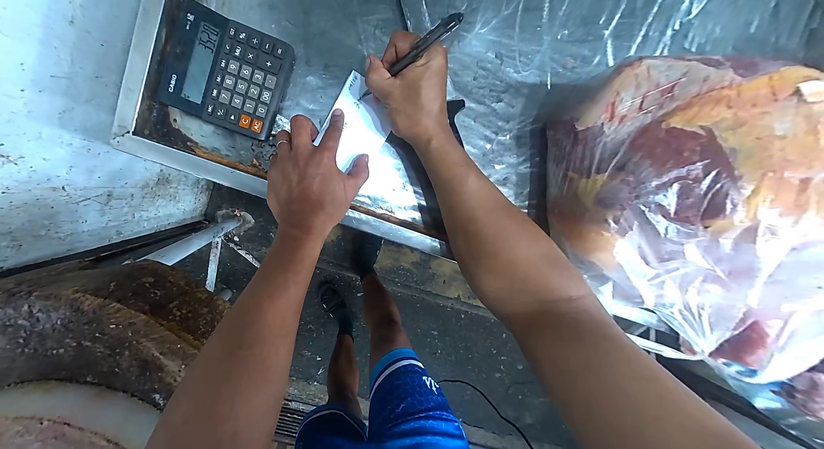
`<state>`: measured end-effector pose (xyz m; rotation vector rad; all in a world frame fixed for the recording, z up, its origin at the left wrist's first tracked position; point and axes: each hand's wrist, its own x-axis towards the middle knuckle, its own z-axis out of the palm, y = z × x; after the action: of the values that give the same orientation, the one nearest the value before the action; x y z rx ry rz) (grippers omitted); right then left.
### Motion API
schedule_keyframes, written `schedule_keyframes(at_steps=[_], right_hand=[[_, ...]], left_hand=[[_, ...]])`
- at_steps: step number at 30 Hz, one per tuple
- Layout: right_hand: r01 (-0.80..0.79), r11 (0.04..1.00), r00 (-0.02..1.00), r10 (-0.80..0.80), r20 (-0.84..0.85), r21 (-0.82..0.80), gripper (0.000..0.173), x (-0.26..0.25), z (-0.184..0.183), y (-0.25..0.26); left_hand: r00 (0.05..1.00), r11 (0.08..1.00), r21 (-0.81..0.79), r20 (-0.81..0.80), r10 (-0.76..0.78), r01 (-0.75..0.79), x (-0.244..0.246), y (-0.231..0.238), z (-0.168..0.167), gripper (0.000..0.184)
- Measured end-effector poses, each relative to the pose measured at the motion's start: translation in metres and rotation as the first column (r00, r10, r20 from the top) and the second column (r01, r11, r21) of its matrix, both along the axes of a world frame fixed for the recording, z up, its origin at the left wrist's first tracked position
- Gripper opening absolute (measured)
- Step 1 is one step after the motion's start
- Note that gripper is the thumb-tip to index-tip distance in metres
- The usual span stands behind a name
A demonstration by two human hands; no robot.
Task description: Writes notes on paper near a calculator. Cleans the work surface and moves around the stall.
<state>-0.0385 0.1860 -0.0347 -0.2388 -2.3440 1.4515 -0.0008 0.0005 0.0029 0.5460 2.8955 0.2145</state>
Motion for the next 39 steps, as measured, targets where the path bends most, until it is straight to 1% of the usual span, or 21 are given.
schedule_keyframes(at_steps=[3,6,11,19,23,27,31,36,39], right_hand=[[0.008,1.0,1.0,-0.008,-0.013,0.004,0.028,-0.0001,0.0007,0.0005],[0.002,1.0,1.0,-0.002,-0.015,-0.007,0.028,0.0008,0.001,0.0029],[0.02,0.993,0.995,-0.032,-0.1,-0.119,0.029,0.0028,0.0005,0.0033],[0.03,1.0,0.998,-0.03,-0.06,0.004,0.027,0.0004,-0.0034,0.0019],[0.026,1.0,0.998,-0.026,-0.056,-0.01,0.028,0.0014,-0.0017,0.002],[0.059,0.998,0.996,-0.058,-0.062,0.018,0.028,0.0016,-0.0022,0.0011],[0.053,0.998,0.998,-0.052,-0.035,0.026,0.029,0.0018,0.0002,0.0015],[0.074,0.997,0.996,-0.075,-0.048,-0.007,0.028,0.0007,0.0006,0.0027],[0.079,0.997,0.996,-0.079,-0.037,0.022,0.026,-0.0005,0.0001,0.0009]], left_hand=[[1.0,1.0,-0.001,-0.019,-0.003,0.003,0.0,-0.0005,-0.001,0.072],[1.0,1.0,0.006,0.002,0.002,-0.002,0.0,-0.0006,0.0009,0.071],[1.0,1.0,0.008,0.01,0.006,-0.006,0.0001,0.0001,0.0013,0.071],[1.0,1.0,0.007,0.011,0.008,-0.008,-0.0007,0.001,0.0013,0.07],[1.0,1.0,0.006,0.01,0.005,-0.005,-0.0003,0.0016,0.0016,0.07],[1.0,1.0,-0.005,0.013,0.002,-0.002,0.0003,0.0022,0.0016,0.071],[1.0,1.0,0.0,0.003,-0.003,0.003,-0.0008,0.0013,0.0014,0.071],[1.0,1.0,-0.007,-0.009,-0.007,0.007,-0.0008,0.001,0.0004,0.071],[1.0,1.0,-0.002,-0.009,-0.005,0.005,0.0003,0.0012,0.0006,0.071]])
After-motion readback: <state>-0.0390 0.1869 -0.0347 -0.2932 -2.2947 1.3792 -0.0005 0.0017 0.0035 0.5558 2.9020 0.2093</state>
